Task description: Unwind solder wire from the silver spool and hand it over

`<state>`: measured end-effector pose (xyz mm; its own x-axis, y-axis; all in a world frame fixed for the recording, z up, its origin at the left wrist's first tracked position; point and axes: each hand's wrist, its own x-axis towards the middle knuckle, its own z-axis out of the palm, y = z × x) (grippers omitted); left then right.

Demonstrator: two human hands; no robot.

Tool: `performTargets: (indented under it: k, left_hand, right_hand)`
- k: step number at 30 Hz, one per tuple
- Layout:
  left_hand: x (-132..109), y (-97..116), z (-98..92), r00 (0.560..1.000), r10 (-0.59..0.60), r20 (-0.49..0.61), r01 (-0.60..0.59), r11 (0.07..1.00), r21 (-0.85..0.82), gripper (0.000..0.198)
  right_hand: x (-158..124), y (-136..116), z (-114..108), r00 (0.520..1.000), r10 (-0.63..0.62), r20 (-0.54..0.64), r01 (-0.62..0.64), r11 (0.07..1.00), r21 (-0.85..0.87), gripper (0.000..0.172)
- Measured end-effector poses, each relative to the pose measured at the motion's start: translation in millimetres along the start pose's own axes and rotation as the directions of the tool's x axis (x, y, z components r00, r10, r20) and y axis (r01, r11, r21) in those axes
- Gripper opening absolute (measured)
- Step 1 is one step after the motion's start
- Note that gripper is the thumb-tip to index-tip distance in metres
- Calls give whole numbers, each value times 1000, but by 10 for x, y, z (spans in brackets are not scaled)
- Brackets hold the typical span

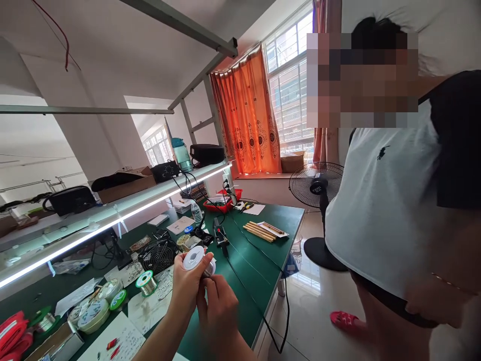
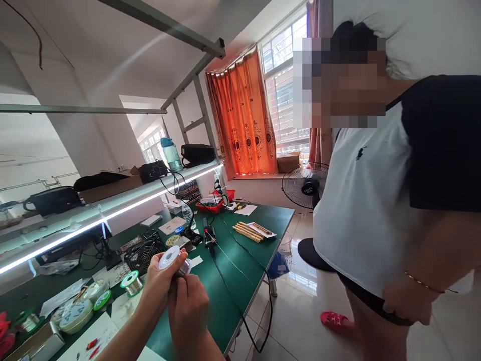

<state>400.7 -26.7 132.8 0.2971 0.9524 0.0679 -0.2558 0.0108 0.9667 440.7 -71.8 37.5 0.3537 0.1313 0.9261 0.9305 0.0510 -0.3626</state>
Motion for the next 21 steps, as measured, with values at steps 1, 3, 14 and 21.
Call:
performTargets:
  k: [1,3,14,21]
  left_hand:
    - [-5,-5,-1,1000,-1,-1,1,1000,2,69]
    - [-3,-11,-12,1000,4,0,-4,1000,4,76]
    - [141,-28,-176,991,-55,120,59,998,-32,74]
    - [84,181,-248,978,-35,204,37,999,-8,74]
  right_hand:
    - [-3,-2,11,1000,21,-8,-21,1000,7,26]
    - [-9,-7,16,996,80,-32,-76,992,97,22]
    - [209,482,-280,340,666,664,-792,-178,584,31]
    - [-133,852,-738,185,294,938,-972,-84,218,11]
